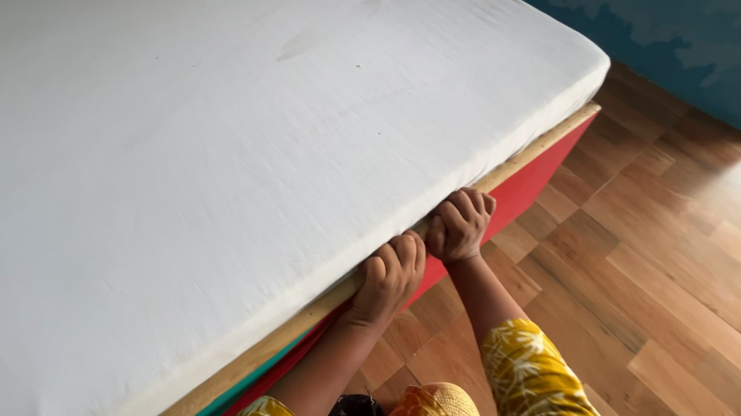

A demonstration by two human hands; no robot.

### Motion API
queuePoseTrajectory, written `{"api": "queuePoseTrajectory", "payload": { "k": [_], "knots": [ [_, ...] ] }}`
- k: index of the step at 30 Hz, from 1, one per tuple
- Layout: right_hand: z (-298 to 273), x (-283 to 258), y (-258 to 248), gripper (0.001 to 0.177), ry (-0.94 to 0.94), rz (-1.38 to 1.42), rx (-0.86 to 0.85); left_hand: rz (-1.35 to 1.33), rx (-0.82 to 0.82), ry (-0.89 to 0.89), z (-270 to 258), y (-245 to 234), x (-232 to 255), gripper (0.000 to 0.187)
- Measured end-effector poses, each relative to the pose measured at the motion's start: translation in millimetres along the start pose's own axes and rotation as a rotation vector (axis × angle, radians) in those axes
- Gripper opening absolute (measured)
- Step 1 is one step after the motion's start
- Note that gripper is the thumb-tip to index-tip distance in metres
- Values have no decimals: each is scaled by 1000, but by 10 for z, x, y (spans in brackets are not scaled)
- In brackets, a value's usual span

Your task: The person tucks the edges of a white bedsheet under a mattress by hand while kneeling on the floor.

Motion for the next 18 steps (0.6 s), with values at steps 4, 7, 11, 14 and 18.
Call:
{"api": "queuePoseTrajectory", "payload": {
  "k": [4, 7, 11, 14, 18],
  "knots": [
    [-10, -63, -104, 8, -2, -104, -113, -85, -31, 9, -64, 59, 76, 25],
    [-70, -164, -201, 7, 72, -196, -214, -38, -85, -15, -269, -119, 5, 43],
    [-234, -402, -401, 17, 267, -193, -289, -349, -220, -82, -771, -549, -228, 62],
    [-303, -674, -565, 23, 253, -192, -376, -495, -235, -225, -1155, -739, -616, 68],
    [-358, -1365, -646, 27, -39, -41, -472, -445, -137, -359, -1724, -1031, -1124, 55]
  ]
}}
Point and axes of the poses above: each hand's wrist, its own z-axis towards the middle knuckle, its own y-axis out of the palm, x = y × z, the point moved 7 cm from there along z, towards the middle knuckle, and after that the axes turned 15 degrees about -z, right-handed, at the moved point
